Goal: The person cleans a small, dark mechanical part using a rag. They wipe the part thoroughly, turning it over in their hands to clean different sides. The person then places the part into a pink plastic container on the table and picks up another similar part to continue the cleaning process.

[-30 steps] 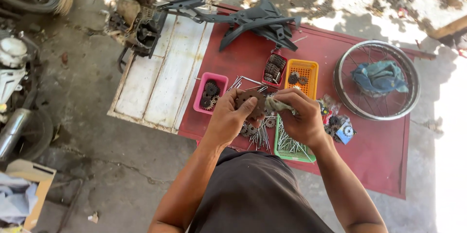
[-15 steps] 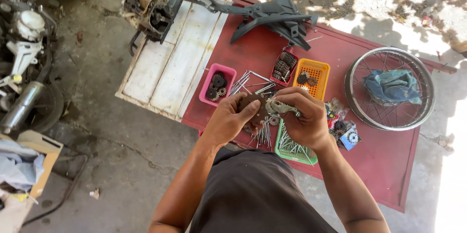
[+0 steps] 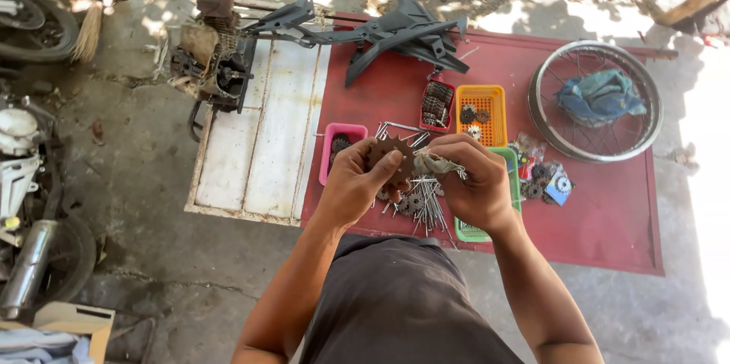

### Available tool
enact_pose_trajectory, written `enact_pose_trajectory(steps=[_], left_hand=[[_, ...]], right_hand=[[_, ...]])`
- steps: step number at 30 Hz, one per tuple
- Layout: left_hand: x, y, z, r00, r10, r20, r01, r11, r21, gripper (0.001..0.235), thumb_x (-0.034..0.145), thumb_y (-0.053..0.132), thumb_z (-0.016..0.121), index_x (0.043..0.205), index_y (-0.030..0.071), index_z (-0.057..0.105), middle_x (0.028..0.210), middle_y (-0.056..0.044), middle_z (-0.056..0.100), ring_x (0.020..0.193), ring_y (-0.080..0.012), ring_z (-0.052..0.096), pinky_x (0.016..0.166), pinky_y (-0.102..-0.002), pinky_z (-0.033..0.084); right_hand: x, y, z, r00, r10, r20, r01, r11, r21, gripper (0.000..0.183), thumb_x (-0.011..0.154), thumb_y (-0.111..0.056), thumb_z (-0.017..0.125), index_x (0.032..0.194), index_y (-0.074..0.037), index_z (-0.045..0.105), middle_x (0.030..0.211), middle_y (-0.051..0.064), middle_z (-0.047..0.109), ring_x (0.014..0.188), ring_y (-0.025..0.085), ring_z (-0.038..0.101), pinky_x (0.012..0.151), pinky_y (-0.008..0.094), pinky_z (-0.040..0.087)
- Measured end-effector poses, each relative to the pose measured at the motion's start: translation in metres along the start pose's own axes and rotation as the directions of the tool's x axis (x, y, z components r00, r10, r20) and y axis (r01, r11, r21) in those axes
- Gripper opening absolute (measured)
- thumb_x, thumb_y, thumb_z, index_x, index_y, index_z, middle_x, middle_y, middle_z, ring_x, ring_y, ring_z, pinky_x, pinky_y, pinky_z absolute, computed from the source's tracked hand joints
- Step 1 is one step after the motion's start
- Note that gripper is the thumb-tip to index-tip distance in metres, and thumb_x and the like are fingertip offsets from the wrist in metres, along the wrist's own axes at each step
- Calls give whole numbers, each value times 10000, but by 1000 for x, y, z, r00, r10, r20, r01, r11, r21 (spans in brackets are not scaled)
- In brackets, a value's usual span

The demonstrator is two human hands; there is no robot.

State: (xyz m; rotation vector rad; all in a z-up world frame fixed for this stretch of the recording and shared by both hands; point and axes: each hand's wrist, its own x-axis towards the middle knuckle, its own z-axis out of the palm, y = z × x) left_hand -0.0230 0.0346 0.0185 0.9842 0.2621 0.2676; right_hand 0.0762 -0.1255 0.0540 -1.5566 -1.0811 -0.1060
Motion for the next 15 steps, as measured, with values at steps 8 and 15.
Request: enact_pose_trajectory(steps=[8,15], left_hand=[[1,14,-8,985,-113,130,121,991,-53,136,901,-10,743,896,-104,644,694,-262,691,550,-335,725,454,-443,636],[-2,-20,12,995,-51,-86,39,989,-141,145,889,9,758,890,-96,658,729,-273,702,603,-378,745,520,-478,664]], right_hand=[[-6,-19,7,997,-61,-48,57,996,-75,94,906,52,690,921,-12,758,891,139,742,759,318,732,716,387,599],[-16,21,-21,999,-34,-14,33,998,-57,115,925,113,658,942,27,732,880,158,736,759,321,733,690,395,577]])
